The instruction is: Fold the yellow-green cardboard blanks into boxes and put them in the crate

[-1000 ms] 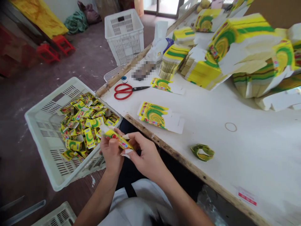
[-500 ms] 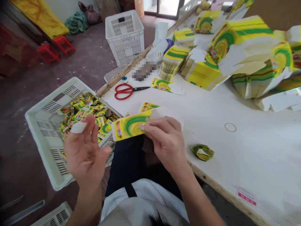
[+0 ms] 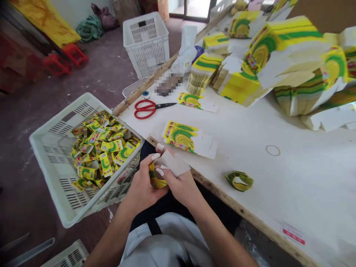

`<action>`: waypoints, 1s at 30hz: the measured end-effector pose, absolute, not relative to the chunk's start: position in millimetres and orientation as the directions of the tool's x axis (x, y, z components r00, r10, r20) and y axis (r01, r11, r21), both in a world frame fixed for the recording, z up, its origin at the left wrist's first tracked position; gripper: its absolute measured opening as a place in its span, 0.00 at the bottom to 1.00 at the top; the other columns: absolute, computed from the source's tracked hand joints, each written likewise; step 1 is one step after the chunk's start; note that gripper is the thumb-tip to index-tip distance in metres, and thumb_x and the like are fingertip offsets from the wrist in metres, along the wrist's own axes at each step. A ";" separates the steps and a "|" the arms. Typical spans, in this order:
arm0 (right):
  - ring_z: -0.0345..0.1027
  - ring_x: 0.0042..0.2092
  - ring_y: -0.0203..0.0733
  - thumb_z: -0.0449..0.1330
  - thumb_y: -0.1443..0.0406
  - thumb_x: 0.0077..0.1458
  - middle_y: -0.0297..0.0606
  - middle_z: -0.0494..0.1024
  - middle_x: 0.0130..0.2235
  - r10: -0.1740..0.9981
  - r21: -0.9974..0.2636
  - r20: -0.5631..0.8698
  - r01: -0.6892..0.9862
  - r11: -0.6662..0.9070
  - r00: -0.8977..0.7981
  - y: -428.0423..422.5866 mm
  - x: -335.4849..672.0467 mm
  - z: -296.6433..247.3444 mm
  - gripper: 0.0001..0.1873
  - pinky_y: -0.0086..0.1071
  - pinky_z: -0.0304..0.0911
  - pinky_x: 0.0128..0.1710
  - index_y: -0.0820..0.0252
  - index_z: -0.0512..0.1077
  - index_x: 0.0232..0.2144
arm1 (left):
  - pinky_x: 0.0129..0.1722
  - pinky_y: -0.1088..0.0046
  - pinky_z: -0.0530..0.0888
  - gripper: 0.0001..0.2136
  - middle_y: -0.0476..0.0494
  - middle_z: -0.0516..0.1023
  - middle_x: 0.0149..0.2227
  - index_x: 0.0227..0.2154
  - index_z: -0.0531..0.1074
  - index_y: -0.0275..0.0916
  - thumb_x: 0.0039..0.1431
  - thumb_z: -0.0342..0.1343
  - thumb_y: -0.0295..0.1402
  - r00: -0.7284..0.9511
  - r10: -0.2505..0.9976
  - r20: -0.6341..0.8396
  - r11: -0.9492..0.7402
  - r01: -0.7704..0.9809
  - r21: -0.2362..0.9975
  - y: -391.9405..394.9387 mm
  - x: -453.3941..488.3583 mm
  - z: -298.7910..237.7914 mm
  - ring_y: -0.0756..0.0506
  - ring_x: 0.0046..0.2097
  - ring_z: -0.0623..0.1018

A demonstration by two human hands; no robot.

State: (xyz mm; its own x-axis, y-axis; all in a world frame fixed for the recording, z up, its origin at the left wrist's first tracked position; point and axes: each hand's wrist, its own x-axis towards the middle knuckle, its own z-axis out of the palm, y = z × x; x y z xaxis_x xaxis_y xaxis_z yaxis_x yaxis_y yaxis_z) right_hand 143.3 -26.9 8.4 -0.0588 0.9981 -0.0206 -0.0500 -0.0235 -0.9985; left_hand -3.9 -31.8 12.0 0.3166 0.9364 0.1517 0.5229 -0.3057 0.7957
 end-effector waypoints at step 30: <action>0.55 0.67 0.52 0.54 0.72 0.58 0.43 0.61 0.67 0.894 -0.848 0.235 0.370 0.380 -0.381 -23.6 177.8 -4.4 0.25 0.51 0.61 0.61 0.49 0.73 0.55 | 0.43 0.61 0.76 0.24 0.39 0.80 0.41 0.46 0.71 0.39 0.44 0.69 0.37 0.325 0.929 0.178 -0.357 0.654 0.667 -14.6 -30.1 18.7 0.38 0.42 0.80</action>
State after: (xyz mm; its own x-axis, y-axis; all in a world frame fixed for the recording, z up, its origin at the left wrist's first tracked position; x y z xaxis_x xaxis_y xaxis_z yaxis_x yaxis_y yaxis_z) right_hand 177.8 -23.6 -4.4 -0.3811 0.8941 0.2352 0.3695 0.3805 -0.8478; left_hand -30.1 -14.6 18.7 0.3250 0.9289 0.1778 0.6540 -0.3565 0.6672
